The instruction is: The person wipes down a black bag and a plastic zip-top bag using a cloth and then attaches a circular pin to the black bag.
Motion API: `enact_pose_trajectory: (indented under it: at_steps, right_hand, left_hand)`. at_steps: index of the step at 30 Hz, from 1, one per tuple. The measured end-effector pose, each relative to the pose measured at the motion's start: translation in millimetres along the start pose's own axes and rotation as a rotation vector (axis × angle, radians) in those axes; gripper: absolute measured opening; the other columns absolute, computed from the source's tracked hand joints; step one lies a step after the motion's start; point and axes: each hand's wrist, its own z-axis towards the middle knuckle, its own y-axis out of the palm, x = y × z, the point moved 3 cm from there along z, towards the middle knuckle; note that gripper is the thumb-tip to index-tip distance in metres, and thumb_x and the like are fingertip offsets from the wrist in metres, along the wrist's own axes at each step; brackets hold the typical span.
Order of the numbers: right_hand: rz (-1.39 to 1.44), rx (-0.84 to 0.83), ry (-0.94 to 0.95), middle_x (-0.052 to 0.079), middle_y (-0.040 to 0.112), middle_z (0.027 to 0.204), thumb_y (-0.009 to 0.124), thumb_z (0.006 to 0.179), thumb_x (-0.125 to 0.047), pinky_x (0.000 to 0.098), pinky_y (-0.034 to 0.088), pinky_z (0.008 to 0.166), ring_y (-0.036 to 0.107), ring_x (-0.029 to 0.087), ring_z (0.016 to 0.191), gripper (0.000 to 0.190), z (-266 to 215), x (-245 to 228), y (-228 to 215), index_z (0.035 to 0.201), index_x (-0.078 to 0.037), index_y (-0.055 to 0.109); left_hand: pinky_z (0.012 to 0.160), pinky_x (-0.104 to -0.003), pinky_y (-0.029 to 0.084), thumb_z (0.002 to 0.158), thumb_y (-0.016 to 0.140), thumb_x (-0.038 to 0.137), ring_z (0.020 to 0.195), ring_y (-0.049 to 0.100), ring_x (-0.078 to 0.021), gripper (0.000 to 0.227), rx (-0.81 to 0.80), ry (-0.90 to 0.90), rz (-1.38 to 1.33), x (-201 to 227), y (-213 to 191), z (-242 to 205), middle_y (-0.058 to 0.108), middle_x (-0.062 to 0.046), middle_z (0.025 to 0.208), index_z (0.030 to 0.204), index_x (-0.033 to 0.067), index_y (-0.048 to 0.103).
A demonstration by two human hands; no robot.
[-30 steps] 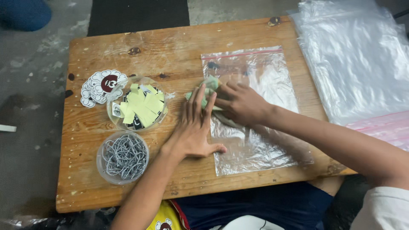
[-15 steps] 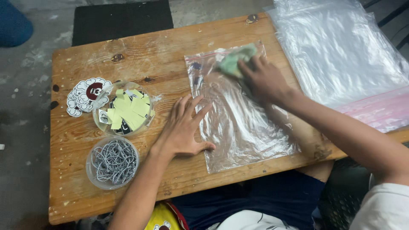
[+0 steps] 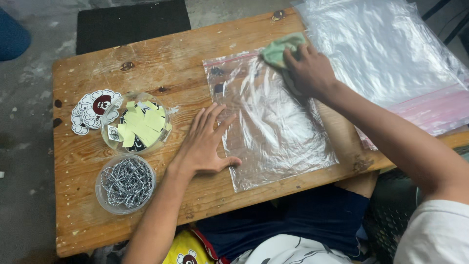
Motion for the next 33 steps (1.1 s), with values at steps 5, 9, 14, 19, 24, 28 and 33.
enact_pose_trajectory:
  at_steps: [5, 9, 14, 19, 24, 28, 33]
  right_hand:
    - [0.051, 0.091, -0.169, 0.020, 0.056, 0.106, 0.068, 0.086, -0.028, 0.0424, 0.053, 0.067, 0.062, 0.038, 0.091, 0.068, -89, -37, -29, 0.150, -0.016, 0.050]
    - [0.162, 0.099, -0.303, 0.021, 0.057, 0.115, 0.065, 0.086, -0.035, 0.0370, 0.054, 0.069, 0.061, 0.034, 0.089, 0.067, -164, -68, -50, 0.149, -0.019, 0.051]
    - [0.261, 0.042, -0.382, 0.015, 0.057, 0.107, 0.066, 0.084, -0.025, 0.0350, 0.054, 0.068, 0.060, 0.030, 0.083, 0.064, -190, -61, -61, 0.146, -0.020, 0.054]
    - [0.169, 0.055, -0.151, 0.017, 0.056, 0.107, 0.066, 0.086, -0.026, 0.0468, 0.057, 0.065, 0.063, 0.039, 0.085, 0.073, -150, -26, -37, 0.156, -0.023, 0.044]
    - [0.241, 0.209, -0.269, 0.020, 0.055, 0.103, 0.069, 0.079, -0.023, 0.0461, 0.054, 0.053, 0.061, 0.038, 0.077, 0.068, -133, -82, -51, 0.144, -0.012, 0.054]
    - [0.401, 0.230, -0.541, 0.016, 0.055, 0.102, 0.060, 0.087, -0.030, 0.0359, 0.053, 0.057, 0.057, 0.032, 0.080, 0.053, -162, -150, -74, 0.136, -0.011, 0.060]
    - [0.363, 0.154, -0.579, 0.020, 0.054, 0.107, 0.070, 0.081, -0.026, 0.0437, 0.056, 0.062, 0.059, 0.037, 0.086, 0.064, -128, -139, -84, 0.141, -0.011, 0.055]
  left_hand:
    - [0.122, -0.059, 0.018, 0.064, 0.070, 0.082, 0.149, 0.026, -0.0436, 0.114, 0.055, -0.009, -0.089, 5, -9, -2, 0.034, -0.020, 0.152, 0.151, 0.0140, 0.041]
    - [0.122, -0.059, 0.018, 0.063, 0.072, 0.080, 0.149, 0.024, -0.0431, 0.115, 0.028, -0.016, -0.087, 3, -10, 0, 0.032, -0.021, 0.154, 0.152, 0.0144, 0.040]
    - [0.122, -0.059, 0.017, 0.064, 0.071, 0.081, 0.149, 0.024, -0.0426, 0.114, 0.027, -0.018, -0.095, 1, -6, 1, 0.032, -0.020, 0.153, 0.151, 0.0161, 0.040]
    - [0.123, -0.059, 0.017, 0.072, 0.063, 0.083, 0.150, 0.024, -0.0411, 0.104, 0.043, -0.036, -0.112, -1, -5, 0, 0.032, -0.018, 0.154, 0.150, 0.0166, 0.042]
    - [0.122, -0.060, 0.018, 0.090, 0.017, 0.081, 0.148, 0.027, -0.0399, 0.086, 0.067, -0.040, -0.191, -5, -2, -1, 0.037, -0.016, 0.149, 0.150, 0.0246, 0.043]
    - [0.121, -0.061, 0.019, 0.089, 0.015, 0.081, 0.148, 0.029, -0.0393, 0.085, 0.084, -0.043, -0.173, -10, 3, -1, 0.039, -0.014, 0.148, 0.149, 0.0273, 0.044]
    - [0.122, -0.060, 0.018, 0.088, 0.013, 0.082, 0.148, 0.028, -0.0389, 0.088, 0.061, -0.039, -0.173, -8, -2, 0, 0.037, -0.015, 0.149, 0.149, 0.0252, 0.043]
